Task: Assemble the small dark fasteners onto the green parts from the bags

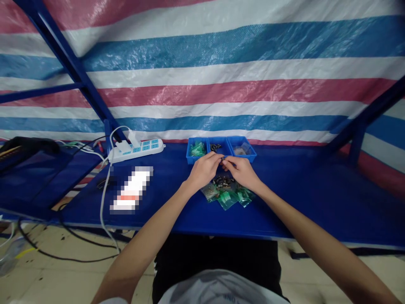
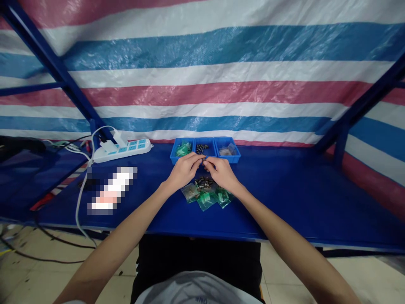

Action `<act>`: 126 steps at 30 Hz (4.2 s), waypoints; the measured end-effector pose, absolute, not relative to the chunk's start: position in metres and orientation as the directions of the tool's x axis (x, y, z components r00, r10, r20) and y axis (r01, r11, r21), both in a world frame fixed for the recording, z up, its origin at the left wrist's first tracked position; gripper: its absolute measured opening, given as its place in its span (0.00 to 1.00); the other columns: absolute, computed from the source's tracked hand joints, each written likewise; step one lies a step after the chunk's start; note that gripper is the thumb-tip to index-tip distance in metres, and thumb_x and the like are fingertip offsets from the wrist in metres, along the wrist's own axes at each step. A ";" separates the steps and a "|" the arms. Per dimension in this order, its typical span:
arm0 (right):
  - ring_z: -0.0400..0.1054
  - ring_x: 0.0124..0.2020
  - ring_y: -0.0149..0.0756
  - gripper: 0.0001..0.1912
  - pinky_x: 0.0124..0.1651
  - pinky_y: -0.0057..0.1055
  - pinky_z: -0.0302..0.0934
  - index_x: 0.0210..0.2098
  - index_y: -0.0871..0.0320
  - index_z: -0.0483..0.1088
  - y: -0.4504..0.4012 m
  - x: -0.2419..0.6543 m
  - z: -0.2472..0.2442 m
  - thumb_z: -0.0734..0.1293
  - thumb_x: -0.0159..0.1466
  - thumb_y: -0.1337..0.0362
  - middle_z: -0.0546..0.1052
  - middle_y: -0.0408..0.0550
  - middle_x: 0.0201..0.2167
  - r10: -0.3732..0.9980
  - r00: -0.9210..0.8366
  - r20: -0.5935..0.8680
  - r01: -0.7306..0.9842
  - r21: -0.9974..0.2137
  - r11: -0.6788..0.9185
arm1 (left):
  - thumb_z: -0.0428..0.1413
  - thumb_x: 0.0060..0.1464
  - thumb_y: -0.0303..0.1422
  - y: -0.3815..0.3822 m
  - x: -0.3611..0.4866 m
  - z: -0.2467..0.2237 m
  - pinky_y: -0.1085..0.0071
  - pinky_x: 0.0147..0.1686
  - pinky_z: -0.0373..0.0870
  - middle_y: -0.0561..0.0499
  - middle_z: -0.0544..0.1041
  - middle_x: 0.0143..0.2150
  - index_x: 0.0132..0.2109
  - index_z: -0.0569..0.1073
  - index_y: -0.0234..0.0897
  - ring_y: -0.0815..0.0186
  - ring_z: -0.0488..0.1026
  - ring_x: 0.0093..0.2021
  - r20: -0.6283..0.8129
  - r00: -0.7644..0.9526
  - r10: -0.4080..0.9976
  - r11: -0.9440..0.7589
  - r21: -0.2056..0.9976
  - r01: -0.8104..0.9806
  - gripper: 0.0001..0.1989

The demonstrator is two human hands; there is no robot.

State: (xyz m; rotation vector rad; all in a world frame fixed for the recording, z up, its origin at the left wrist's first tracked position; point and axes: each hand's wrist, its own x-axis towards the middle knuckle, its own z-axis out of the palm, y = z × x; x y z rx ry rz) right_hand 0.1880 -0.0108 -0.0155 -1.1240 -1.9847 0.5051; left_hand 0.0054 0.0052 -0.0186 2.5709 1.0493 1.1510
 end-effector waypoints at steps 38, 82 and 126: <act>0.68 0.22 0.31 0.07 0.24 0.27 0.58 0.33 0.58 0.70 0.002 0.197 -0.016 0.67 0.61 0.60 0.74 0.44 0.24 0.954 -0.196 0.228 0.274 -0.921 0.277 | 0.49 0.65 0.32 0.001 -0.009 0.003 0.71 0.30 0.64 0.48 0.79 0.39 0.44 0.77 0.38 0.65 0.74 0.34 0.373 0.519 0.769 -0.619 0.232 0.750 0.12; 0.76 0.32 0.40 0.11 0.41 0.37 0.68 0.36 0.57 0.73 -0.007 0.189 -0.017 0.70 0.60 0.56 0.80 0.47 0.29 0.928 -0.250 0.276 0.240 -0.911 0.336 | 0.52 0.65 0.32 0.006 -0.007 -0.004 0.70 0.35 0.73 0.50 0.79 0.38 0.56 0.66 0.38 0.67 0.77 0.34 0.384 0.536 0.752 -0.628 0.666 0.403 0.14; 0.67 0.25 0.35 0.15 0.24 0.30 0.58 0.29 0.57 0.71 -0.004 0.195 -0.017 0.69 0.60 0.51 0.73 0.45 0.23 0.956 -0.189 0.226 0.233 -0.935 0.267 | 0.54 0.63 0.30 0.002 0.000 -0.018 0.70 0.38 0.75 0.47 0.69 0.53 0.54 0.69 0.41 0.69 0.74 0.37 0.597 0.493 0.633 -0.746 0.298 0.596 0.13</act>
